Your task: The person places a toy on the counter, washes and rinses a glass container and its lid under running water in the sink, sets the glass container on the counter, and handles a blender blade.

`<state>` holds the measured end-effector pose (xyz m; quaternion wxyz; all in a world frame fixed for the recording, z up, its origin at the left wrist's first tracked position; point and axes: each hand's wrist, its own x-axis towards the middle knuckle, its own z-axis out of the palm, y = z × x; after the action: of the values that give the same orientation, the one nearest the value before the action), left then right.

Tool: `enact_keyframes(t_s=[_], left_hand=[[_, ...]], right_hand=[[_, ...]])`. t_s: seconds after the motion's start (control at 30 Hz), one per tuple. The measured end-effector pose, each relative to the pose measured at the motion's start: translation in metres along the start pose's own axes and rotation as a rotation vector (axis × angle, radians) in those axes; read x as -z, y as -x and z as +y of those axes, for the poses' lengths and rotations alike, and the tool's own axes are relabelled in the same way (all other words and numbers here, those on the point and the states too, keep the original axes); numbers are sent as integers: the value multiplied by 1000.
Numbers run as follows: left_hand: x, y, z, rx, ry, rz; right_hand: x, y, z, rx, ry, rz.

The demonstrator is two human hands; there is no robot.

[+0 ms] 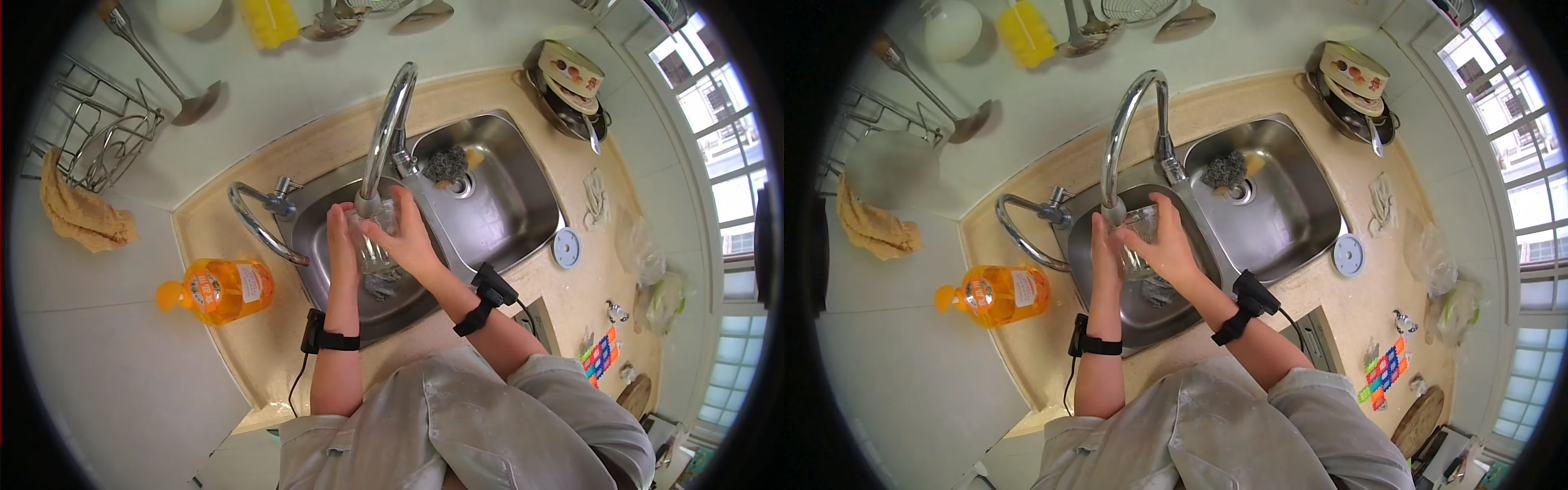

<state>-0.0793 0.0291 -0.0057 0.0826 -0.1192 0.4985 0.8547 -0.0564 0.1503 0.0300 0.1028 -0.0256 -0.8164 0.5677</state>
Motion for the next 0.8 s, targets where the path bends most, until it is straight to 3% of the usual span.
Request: enact_keyframes(t_s=[0.13,0.23,0.3,0.43,0.47,0.5,0.57,0.7,0.77,0.8], left_hand=[[1,10,1,141,223,-29],[7,9,1,200,332,-98],[8,12,3,311,414,-51],[9,12,3,358,464,-120],[11,9,-4,320,467,-81],[12,7,-10,287,470,-43],[17,4,-18,267,438,-73],[4,14,-3,284,514,-156],[-7,23,10,287,508,-113],[-9,25,13,287,503,-68]], right_hand=[[3,-9,-5,-75,91,-81],[3,-23,17,-80,-79,-196],[3,-20,16,-369,-640,-241],[0,-6,4,-387,-383,-106],[-8,-4,4,-111,-168,-52],[-10,1,3,-116,-165,-50],[-8,4,-33,315,544,32],[-14,-18,-32,383,636,-123],[-18,-34,-21,266,318,-330],[-21,-34,-18,267,318,-329]])
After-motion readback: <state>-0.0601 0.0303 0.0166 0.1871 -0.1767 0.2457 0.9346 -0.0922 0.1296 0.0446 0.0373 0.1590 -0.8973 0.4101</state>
